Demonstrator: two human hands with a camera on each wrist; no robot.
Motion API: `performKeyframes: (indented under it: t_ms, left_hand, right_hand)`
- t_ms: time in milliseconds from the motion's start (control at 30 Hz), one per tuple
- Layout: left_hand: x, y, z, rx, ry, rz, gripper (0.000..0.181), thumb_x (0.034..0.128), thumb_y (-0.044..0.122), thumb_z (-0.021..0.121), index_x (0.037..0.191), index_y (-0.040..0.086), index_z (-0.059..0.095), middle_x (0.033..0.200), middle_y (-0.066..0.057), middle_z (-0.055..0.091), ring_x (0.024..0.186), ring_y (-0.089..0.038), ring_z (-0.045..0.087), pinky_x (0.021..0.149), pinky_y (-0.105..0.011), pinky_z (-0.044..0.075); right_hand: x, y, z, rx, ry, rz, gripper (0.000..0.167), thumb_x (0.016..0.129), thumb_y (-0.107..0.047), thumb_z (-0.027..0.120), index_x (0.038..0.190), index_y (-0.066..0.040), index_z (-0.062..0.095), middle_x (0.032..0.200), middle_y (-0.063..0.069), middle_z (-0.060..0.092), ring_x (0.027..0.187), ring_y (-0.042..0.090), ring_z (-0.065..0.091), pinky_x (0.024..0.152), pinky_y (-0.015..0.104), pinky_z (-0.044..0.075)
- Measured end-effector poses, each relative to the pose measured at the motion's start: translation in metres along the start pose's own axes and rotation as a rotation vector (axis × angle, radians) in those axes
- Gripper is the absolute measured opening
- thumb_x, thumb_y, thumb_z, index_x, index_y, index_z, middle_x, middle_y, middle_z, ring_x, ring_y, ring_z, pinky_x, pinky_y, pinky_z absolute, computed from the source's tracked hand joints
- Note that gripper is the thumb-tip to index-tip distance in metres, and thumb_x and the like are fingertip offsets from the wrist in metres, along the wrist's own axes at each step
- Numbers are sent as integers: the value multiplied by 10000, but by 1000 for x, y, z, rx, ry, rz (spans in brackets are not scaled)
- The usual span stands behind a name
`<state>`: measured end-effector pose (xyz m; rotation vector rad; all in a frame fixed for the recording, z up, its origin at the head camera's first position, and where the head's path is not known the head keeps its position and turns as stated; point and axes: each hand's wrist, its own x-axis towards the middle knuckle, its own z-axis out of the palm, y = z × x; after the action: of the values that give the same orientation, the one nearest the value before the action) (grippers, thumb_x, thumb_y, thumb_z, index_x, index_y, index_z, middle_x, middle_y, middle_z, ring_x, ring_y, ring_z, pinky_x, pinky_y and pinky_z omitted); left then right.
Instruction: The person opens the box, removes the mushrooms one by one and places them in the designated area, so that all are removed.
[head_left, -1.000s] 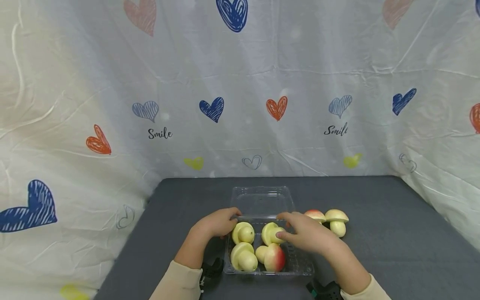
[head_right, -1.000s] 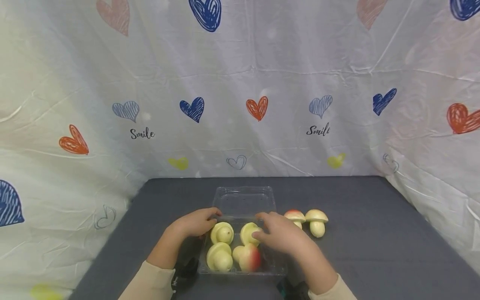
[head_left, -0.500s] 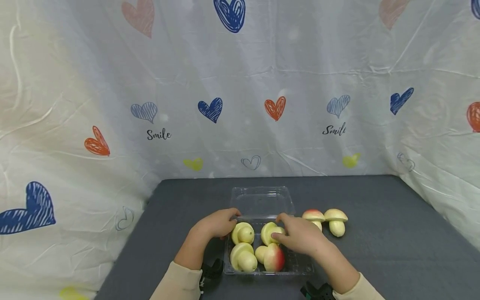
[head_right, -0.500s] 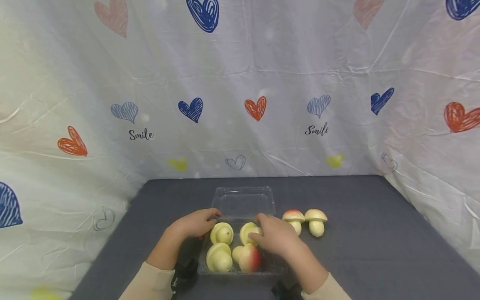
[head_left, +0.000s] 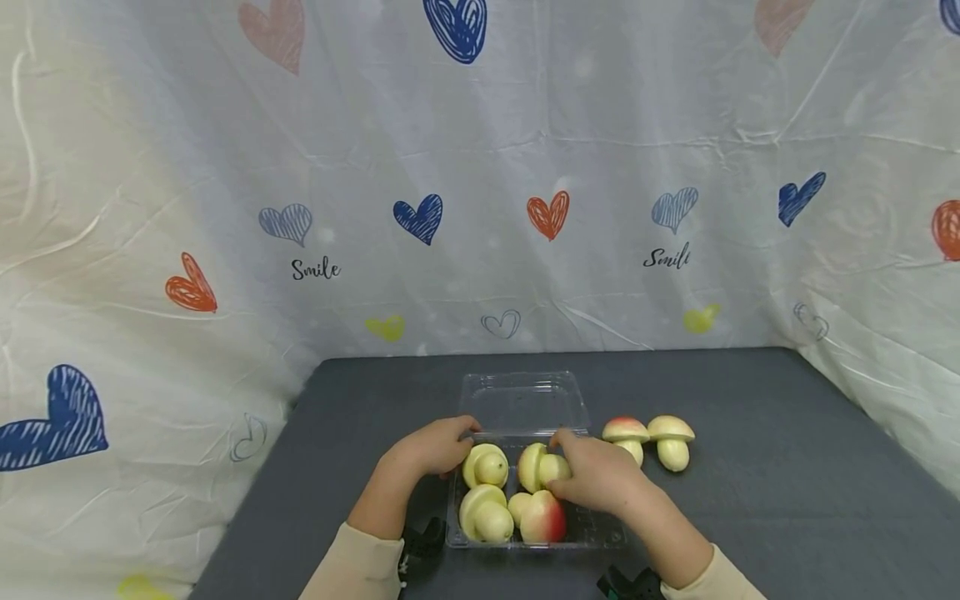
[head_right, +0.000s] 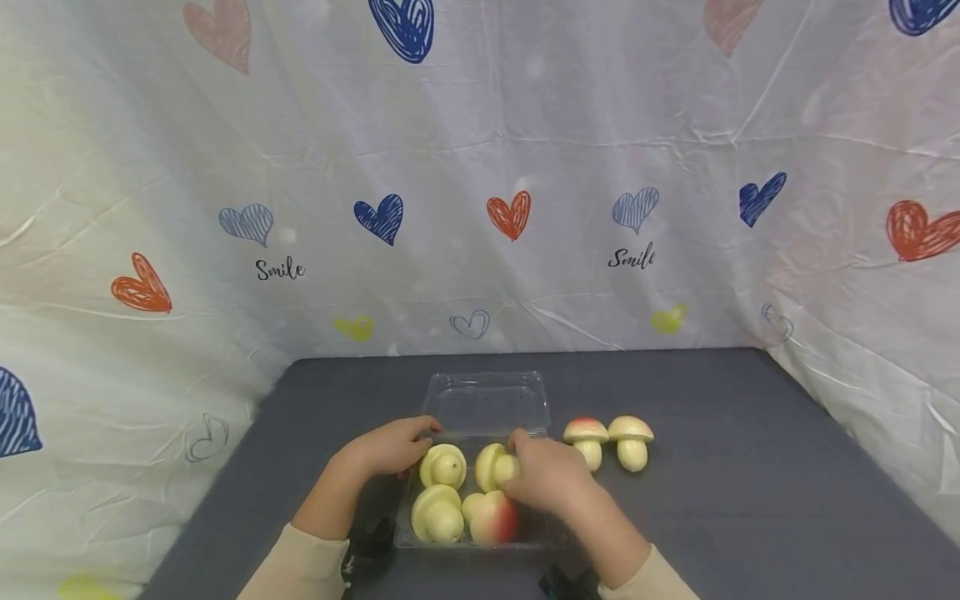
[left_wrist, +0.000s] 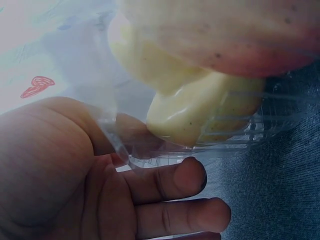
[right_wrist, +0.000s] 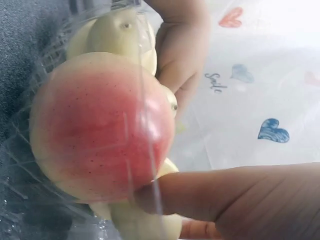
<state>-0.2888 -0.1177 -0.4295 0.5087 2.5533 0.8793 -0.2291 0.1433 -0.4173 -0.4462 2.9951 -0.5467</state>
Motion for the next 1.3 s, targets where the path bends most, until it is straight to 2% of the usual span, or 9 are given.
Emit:
performKeyframes:
  t_ms: [133, 267, 467, 600, 733, 833, 1000, 1133, 1300]
  left_hand:
    - [0, 1, 0, 2, 2, 4, 383, 1112, 160, 410, 1465, 62, 525, 639, -56, 518, 480, -172, 406, 519, -345, 389]
    - [0, 2, -1, -5, -3, 4, 383, 1111, 161, 418, 1464, 58, 524, 630, -52, 511, 483, -173, 411, 521, -346, 392]
    - [1, 2, 0, 7, -5, 0, 383, 1111, 152, 412, 1465, 53, 522, 632, -55, 516, 482, -176, 423, 526, -347, 398]
    - [0, 3, 0, 2, -7, 1, 382, 1110, 147, 411, 1463, 52, 523, 622, -49, 506, 476, -171, 408, 521, -344, 391]
    - [0, 2, 1, -2, -8, 0, 382, 1110, 151, 413, 1463, 55, 522, 613, -45, 498, 473, -167, 397, 516, -340, 383]
    - [1, 1, 1, 1, -6, 1, 379, 1110, 154, 419, 1461, 56, 524, 619, -45, 505, 474, -165, 401, 513, -339, 384]
    - [1, 1, 1, 4, -3, 9, 379, 1108, 150, 416, 1455, 47, 528, 642, -52, 526, 476, -166, 416, 509, -339, 389]
    - [0, 1, 0, 5, -4, 15, 383, 1105, 149, 412, 1455, 40, 527, 689, -66, 554, 482, -169, 427, 511, -341, 395]
    - [0, 1, -1, 0, -4, 18, 389, 1101, 144, 417, 1460, 38, 523, 751, -80, 582, 482, -171, 429, 510, -343, 398]
  right_hand:
    - [1, 0, 1, -26, 19, -28, 602, 763, -248, 861, 1302, -119, 625, 1125, 46, 692, 894, 197, 648, 622, 403, 474]
    - [0, -1, 2, -46, 61, -103, 619, 758, -221, 865, 1331, -154, 640, 1210, 94, 680, 1065, 294, 672, 656, 447, 504]
    - [-1, -4, 3, -87, 110, -158, 410, 759, -217, 854, 1133, -135, 708, 984, 20, 622, 795, 208, 621, 606, 411, 474]
    - [0, -5, 4, -63, 114, -141, 331, 738, -207, 868, 1008, -102, 709, 939, 3, 600, 780, 201, 607, 651, 414, 495]
    - [2, -3, 5, -54, 108, -138, 412, 716, -183, 874, 1064, -103, 667, 986, 22, 671, 845, 214, 641, 685, 424, 506]
    - [3, -2, 5, -47, 91, -151, 492, 735, -150, 867, 1164, -129, 627, 955, 26, 689, 759, 185, 608, 591, 402, 469]
    - [2, -1, 5, -59, 49, -187, 518, 812, -120, 774, 1304, -200, 634, 875, -39, 674, 617, 136, 493, 461, 336, 353]
    - [3, 0, 6, -62, 45, -209, 483, 819, -129, 746, 1283, -230, 656, 776, -93, 620, 573, 125, 461, 454, 320, 333]
    - [5, 2, 5, -25, 61, -193, 441, 750, -144, 766, 1171, -215, 652, 728, -99, 559, 564, 127, 465, 467, 324, 359]
